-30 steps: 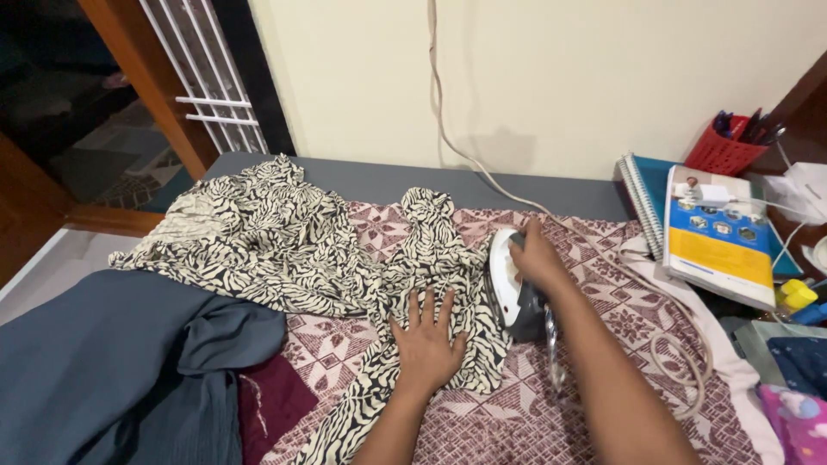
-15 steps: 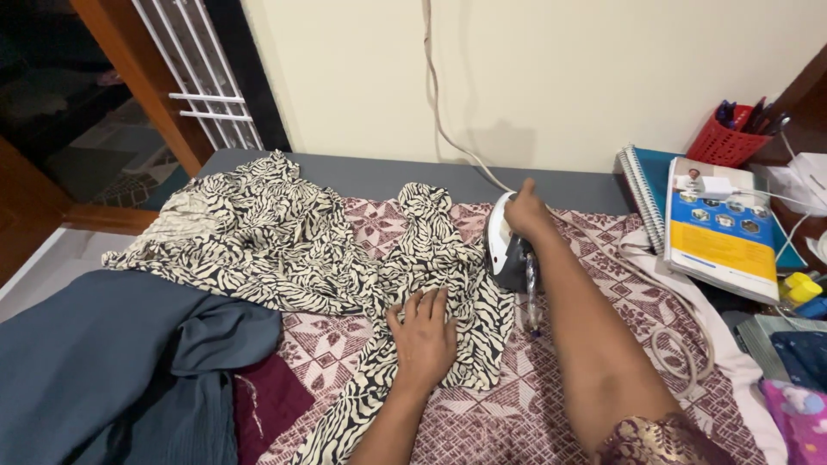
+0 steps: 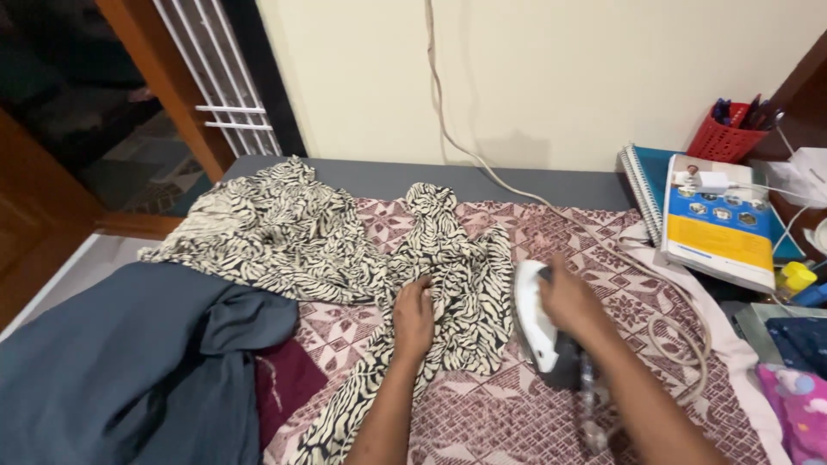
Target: The person irons a patterned shirt on a table, repeatedly smoothing and repositioning the fabric while using an electric iron. The person adjusts the shirt's sleeves and body sections to flatten wrinkles across the surface.
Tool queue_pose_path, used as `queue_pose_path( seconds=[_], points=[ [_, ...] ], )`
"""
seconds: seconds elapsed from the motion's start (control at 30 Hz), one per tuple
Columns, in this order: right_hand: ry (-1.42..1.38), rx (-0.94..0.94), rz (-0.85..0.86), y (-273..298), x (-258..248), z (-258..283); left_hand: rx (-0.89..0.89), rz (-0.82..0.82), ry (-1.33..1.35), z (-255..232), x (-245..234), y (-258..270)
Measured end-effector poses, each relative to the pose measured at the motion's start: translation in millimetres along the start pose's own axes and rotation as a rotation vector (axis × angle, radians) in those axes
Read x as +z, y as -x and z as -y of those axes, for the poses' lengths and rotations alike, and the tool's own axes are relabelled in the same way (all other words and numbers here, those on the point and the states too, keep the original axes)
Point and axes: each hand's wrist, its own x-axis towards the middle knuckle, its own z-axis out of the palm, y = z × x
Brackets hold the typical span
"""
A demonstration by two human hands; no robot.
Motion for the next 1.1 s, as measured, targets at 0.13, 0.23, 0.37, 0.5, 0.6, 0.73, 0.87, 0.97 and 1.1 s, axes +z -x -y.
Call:
queue_pose_path(
  seconds=[0.13, 0.23, 0.37, 0.5, 0.6, 0.73, 0.87, 0.97, 1.1],
  points=[
    [-0.049, 0.229, 0.087, 2, -33, -38, -0.125, 0.060, 0.324, -5, -30, -2],
    [0.453, -0.042, -0.183, 11, -50, -52, -0.071, 0.149, 0.034, -26, -73, 12],
    [0.645, -0.205, -0.382, 44, -8, -14, -0.356, 0.572, -0.422, -75, -119, 56],
    [0.186, -0.134, 0.150, 85, 66, 45, 0.002, 0.333, -0.647, -106, -128, 120],
    [0.278, -0.300, 0.031, 81, 86, 55, -0.047, 0.281, -0.877, -92, -134, 137],
    [0.288, -0.420, -0.288, 36, 50, 34, -0.213, 0.247, -1.126, -57, -181, 126],
    [0.310, -0.476, -0.792, -9, -31, 23, -0.203, -0.195, -0.722, -43, -244, 105],
    [0.266, -0.350, -0.723, -8, -63, 29, -0.088, -0.405, -0.178, -34, -256, 91],
    [-0.016, -0.271, -0.128, 19, -52, 47, -0.498, -0.346, 0.598, -5, -231, 70]
  ],
)
